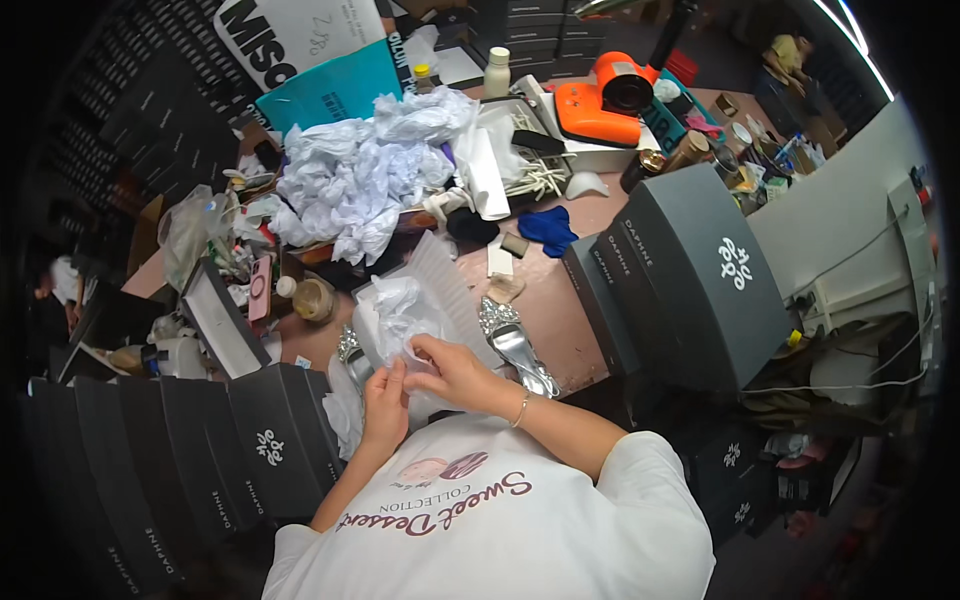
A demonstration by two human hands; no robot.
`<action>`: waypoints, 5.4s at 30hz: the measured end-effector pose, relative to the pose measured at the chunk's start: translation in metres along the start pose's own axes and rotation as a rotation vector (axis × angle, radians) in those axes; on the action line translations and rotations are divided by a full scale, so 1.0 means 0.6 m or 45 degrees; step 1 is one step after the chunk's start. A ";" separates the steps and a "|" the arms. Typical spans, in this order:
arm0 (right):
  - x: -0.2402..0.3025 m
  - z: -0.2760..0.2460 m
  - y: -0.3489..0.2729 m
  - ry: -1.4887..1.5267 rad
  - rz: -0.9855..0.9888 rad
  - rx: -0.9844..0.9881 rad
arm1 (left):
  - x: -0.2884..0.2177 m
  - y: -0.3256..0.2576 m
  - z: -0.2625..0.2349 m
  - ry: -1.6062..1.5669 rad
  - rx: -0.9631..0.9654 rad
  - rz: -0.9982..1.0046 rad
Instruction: Packing pairs of silver high-heeled shoes into boxes with protective wrapping.
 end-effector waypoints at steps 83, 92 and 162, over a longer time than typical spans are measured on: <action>-0.009 -0.011 0.106 -0.438 -0.355 0.506 | -0.301 -0.042 -0.109 1.246 0.248 0.781; -0.133 -0.276 0.016 -1.257 0.100 0.230 | -0.316 -0.026 -0.182 1.543 -0.101 1.018; 0.016 -0.028 -0.031 -0.044 0.395 0.314 | -0.046 -0.082 -0.025 0.201 0.145 -0.079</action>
Point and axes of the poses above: each hand's wrist, its own y-axis towards the middle knuckle, its own z-axis out of the palm, x = y × z, the point moved 3 cm from there along y, towards the middle knuckle, and after that the axes turned 12 degrees about -x, right-handed, at the moved point
